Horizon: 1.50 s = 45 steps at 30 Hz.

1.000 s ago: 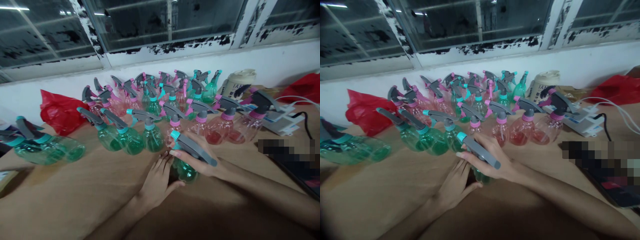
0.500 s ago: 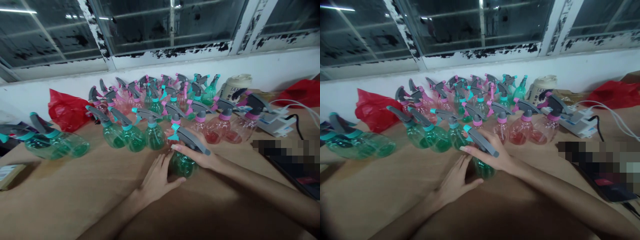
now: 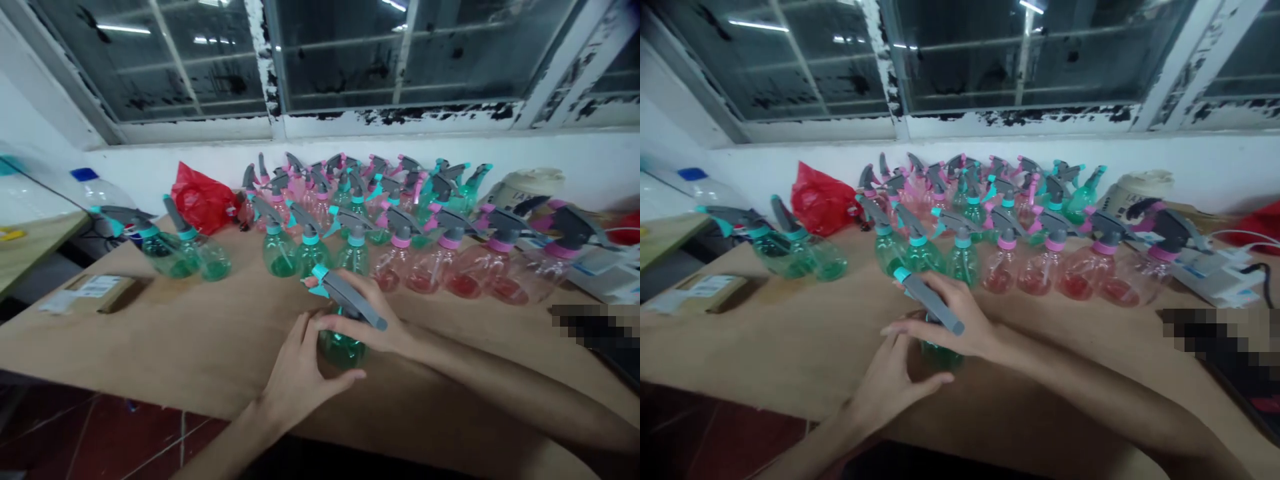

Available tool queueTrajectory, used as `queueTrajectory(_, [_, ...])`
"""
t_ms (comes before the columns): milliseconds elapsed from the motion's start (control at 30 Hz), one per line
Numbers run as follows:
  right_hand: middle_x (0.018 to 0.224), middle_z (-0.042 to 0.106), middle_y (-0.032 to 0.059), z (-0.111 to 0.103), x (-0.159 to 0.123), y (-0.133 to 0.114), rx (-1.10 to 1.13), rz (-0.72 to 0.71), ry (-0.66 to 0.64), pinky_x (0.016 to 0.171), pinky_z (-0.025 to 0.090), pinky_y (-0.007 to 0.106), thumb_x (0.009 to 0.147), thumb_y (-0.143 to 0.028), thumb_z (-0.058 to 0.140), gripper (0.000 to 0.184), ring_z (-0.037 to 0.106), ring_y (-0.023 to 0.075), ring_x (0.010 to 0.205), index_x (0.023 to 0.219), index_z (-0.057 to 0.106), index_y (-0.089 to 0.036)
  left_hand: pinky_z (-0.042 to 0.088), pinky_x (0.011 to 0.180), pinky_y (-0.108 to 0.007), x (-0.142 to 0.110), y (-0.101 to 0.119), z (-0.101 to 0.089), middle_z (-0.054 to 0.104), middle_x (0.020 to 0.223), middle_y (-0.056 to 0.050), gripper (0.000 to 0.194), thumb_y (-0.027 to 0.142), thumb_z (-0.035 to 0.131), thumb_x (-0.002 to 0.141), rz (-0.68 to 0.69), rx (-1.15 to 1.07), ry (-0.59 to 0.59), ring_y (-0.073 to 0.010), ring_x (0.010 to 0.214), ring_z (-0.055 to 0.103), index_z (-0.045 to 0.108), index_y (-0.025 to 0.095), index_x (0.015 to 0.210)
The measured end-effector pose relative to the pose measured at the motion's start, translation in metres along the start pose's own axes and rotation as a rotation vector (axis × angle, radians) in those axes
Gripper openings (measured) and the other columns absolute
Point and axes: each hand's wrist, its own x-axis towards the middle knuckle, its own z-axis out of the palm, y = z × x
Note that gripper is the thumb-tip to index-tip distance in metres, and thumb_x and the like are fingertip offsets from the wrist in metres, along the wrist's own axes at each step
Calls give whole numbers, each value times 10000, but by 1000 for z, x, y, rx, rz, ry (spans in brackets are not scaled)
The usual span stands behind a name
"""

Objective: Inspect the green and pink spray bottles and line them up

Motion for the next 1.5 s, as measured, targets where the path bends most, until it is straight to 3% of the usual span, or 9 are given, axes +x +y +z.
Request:
queueTrajectory(133, [902,648,40,34,16,-2,55,-50,-72,727,507,345,724,-419,725,376,621,184,813,1011,607,-207,493,893,-521,-18,-16,-19,556,1195,-138,717,634,626,779,-30,51,90,-333,1113,562,385,196,1293])
queueTrajectory(400, [1018,643,48,81,53,1,148,104,-244,684,522,319,646,-406,786,575,616,166,781,1136,562,-206,471,924,-486,-36,-52,-57,551,1215,-117,666,508,638,835,-160,71,133,-302,1121,565,332,207,1344])
queueTrajectory(533, [1305,558,99,70,69,2,-43,37,-404,950,456,408,594,-455,813,851,549,254,1136,1325,447,-220,479,893,-458,-34,-77,-73,570,1188,-89,591,491,647,836,-245,49,138,-290,1085,581,383,232,1296])
queueTrajectory(633, [1397,486,88,53,82,-6,-195,35,-408,1002,415,441,617,-520,781,834,495,272,1222,1334,453,-248,440,944,-447,-25,-101,-80,552,1199,-81,588,513,654,828,-206,121,206,-289,1138,538,407,251,1293])
queueTrajectory(733, [1149,642,57,39,100,-18,-324,-9,-261,872,479,398,789,-492,652,423,606,225,1008,1126,615,-240,442,948,-420,-9,-123,-83,508,1234,-94,597,539,627,836,-168,239,245,-278,1157,519,416,238,1308])
queueTrajectory(833, [1000,674,61,32,122,-24,-534,-147,-111,867,453,393,834,-428,625,261,609,230,959,980,667,-216,445,928,-403,11,-139,-88,555,1129,-118,631,552,663,799,-188,354,234,-291,1092,545,487,163,1264])
queueTrajectory(1100, [1075,660,163,38,170,7,-1031,-94,27,938,355,506,835,-461,593,413,551,355,1089,1050,662,-116,447,872,-416,48,-150,-104,651,1044,-114,632,495,720,773,-289,478,167,-317,1031,580,506,136,1245])
queueTrajectory(1233, [970,683,193,45,182,23,-1206,-24,-57,964,262,610,818,-555,568,527,567,409,1054,1018,672,-79,450,870,-390,60,-150,-108,669,1074,-103,527,458,707,799,-309,528,128,-301,1046,591,526,155,1190])
queueTrajectory(1500, [655,641,124,48,190,33,-1341,92,-180,927,244,680,851,-466,568,385,621,414,921,803,739,-125,427,903,-408,80,-153,-109,668,1039,-147,485,482,643,841,-318,651,64,-325,1062,570,579,112,1147])
